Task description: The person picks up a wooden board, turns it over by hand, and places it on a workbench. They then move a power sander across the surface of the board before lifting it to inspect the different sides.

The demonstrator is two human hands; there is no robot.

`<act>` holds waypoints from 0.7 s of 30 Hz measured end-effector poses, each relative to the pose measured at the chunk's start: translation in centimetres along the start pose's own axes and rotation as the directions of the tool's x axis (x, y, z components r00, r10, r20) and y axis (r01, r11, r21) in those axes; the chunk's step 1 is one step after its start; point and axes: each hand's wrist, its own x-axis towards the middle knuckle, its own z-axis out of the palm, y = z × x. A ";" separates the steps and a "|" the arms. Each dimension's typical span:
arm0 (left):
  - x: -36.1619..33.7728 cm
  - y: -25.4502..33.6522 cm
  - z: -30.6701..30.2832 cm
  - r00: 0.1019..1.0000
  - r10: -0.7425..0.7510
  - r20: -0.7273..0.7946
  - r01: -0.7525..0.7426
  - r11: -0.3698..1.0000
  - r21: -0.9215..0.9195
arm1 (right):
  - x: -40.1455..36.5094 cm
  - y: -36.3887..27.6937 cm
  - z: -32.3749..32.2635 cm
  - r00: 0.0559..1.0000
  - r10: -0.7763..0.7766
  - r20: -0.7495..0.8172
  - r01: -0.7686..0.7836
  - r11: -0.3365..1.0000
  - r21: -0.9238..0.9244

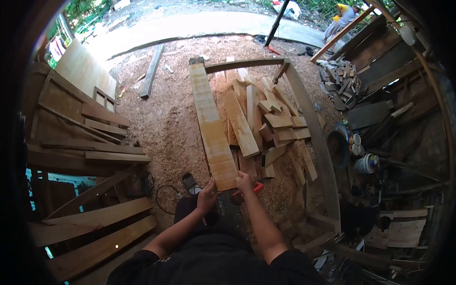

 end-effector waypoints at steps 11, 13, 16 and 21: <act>-0.4 -10.2 7.0 0.992 -0.090 0.094 0.082 0.993 0.081 | 6.2 10.9 2.8 0.947 0.285 -0.149 -0.293 0.956 -0.032; -0.6 -11.6 7.8 0.988 -0.116 0.104 0.108 0.991 0.083 | 7.0 12.9 3.5 0.946 0.292 -0.139 -0.293 0.956 0.016; -0.7 -13.6 9.0 0.999 -0.022 0.038 0.015 0.987 0.163 | 7.2 13.6 3.7 0.950 0.309 -0.041 -0.303 0.946 0.112; -0.6 -14.5 10.0 0.997 -0.015 0.076 -0.012 0.935 0.355 | 8.7 16.4 4.4 0.948 0.319 -0.013 -0.300 0.905 0.302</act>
